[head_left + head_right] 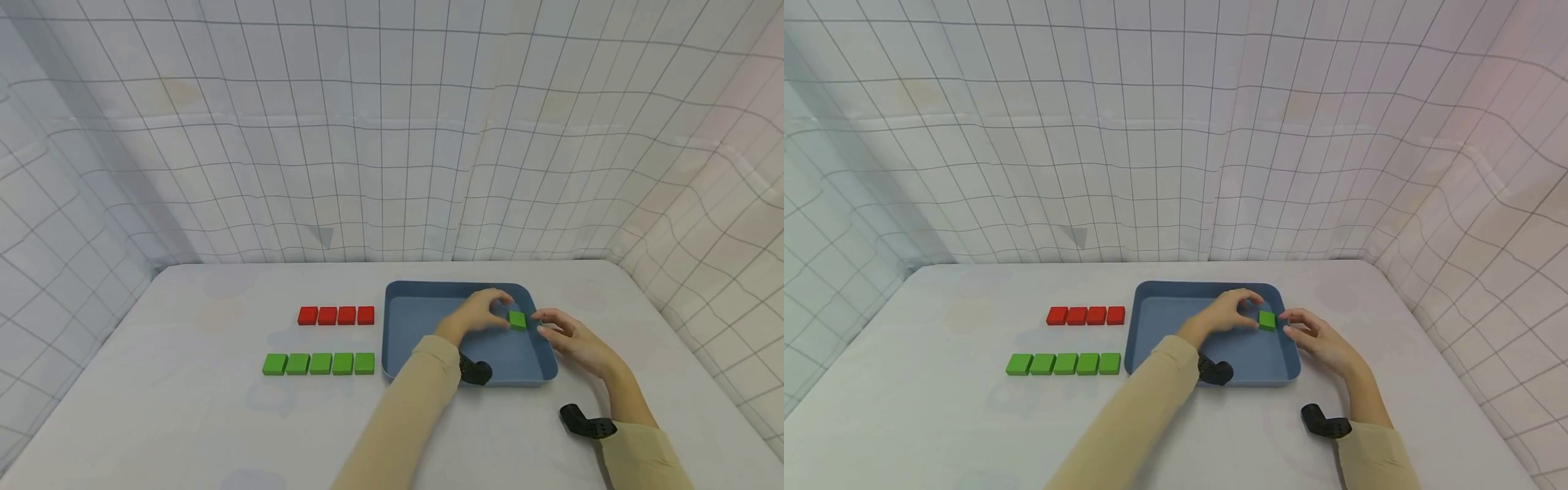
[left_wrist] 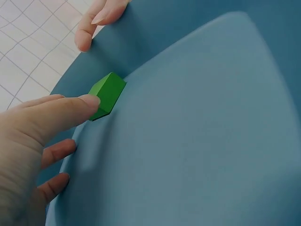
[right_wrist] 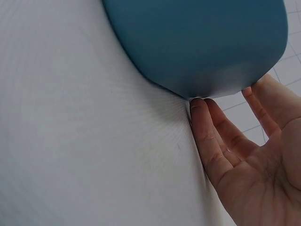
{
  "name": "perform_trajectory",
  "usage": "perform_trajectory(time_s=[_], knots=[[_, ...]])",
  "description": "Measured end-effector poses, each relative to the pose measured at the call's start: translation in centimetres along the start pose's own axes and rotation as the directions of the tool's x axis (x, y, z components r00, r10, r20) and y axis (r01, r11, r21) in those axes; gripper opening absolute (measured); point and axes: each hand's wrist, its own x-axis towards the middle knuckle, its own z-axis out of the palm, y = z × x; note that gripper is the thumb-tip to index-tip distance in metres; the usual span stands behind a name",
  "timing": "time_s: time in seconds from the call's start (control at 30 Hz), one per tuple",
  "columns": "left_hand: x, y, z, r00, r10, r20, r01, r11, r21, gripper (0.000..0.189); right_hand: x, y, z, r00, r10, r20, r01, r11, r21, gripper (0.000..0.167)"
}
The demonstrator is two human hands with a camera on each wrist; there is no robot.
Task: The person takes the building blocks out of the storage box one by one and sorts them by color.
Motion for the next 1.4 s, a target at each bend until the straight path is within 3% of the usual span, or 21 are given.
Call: perform_trajectory(time_s=[0.23,0.7,1.1,1.4], knots=[[-0.12,0.08,0.30,1.000,-0.019,0.018,0.017,0.991,0.133,0.048,0.01,-0.23,0.05,1.000,0.003,0.003,-0.003,1.000,0.000,0.044],[0.06,0.04,0.59,0.999,-0.018,0.040,0.007,0.966,0.259,0.044,0.17,0.10,0.05,1.000,0.003,-0.001,-0.003,1.000,0.008,0.044],[0.08,0.58,1.01,0.999,-0.037,-0.003,0.036,0.956,0.292,0.039,0.10,0.07,-0.04,1.000,-0.016,0.002,0.016,1.000,0.015,0.043],[0.14,0.17,0.96,1.000,-0.018,-0.021,0.022,0.973,0.231,0.037,0.18,0.16,-0.03,1.000,-0.007,-0.009,0.007,1.000,0.014,0.044]])
